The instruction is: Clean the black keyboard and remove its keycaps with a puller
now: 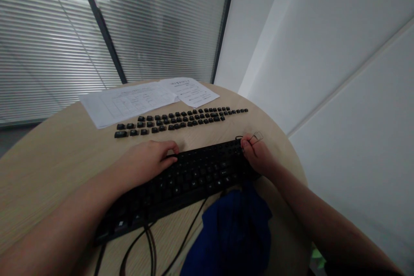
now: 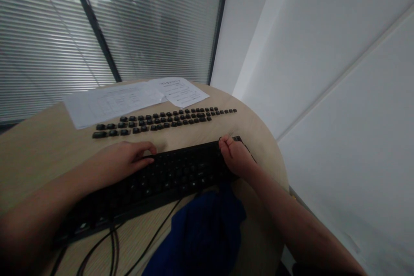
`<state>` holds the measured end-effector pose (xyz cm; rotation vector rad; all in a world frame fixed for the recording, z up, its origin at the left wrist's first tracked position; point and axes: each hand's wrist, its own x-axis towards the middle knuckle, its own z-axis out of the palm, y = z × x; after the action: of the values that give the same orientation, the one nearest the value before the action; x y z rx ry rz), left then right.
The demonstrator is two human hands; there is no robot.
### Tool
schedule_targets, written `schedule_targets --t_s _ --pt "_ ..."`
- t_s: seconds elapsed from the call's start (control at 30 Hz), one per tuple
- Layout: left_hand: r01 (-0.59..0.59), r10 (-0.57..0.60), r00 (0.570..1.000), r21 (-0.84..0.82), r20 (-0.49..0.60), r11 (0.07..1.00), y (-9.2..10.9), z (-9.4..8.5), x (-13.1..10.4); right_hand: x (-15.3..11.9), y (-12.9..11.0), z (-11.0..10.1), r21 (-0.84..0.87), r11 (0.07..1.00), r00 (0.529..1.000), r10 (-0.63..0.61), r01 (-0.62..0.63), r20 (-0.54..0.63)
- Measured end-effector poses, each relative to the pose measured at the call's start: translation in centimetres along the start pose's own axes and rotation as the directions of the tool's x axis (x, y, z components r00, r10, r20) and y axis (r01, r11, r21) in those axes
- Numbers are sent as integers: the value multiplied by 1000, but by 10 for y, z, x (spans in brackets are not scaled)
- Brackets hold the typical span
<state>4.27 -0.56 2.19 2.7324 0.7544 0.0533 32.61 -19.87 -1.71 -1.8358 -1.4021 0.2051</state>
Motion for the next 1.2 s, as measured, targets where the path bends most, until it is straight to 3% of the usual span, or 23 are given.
schedule_targets --t_s 0.1,0.23,0.37,0.5,0.6,0.7,0.77,0.93,1.07,1.2 --pt "-6 6 1000 -13 -6 1000 -1 0 0 0 1 1 -10 1000 1000 -16 16 -1" --pt "-25 25 1000 -2 5 1000 0 -1 0 -3 8 5 216 971 994 106 -97 -33" --pt "-13 13 1000 20 24 1000 2 -3 -2 -1 9 6 388 907 976 206 -163 -71" --pt "-10 8 999 50 41 999 3 -4 -2 9 8 2 605 782 932 316 -151 -177" --pt "-12 10 1000 79 22 997 9 -6 -4 10 3 3 655 743 936 312 -135 -162" --pt "-64 67 996 56 -53 996 28 -6 -11 3 -12 7 719 679 961 271 -151 -54" --pt "-167 169 978 24 -121 986 48 -4 -18 -5 -26 9 776 595 970 228 -207 84" --pt "-447 430 861 -2 -271 895 87 8 -32 -19 -50 13 829 387 903 24 -404 429" --pt "-532 513 788 43 -341 846 91 16 -32 -20 -47 17 814 297 838 -77 -499 541" --pt "-552 533 764 59 -364 832 88 20 -30 -21 -45 18 770 323 793 -84 -551 603"
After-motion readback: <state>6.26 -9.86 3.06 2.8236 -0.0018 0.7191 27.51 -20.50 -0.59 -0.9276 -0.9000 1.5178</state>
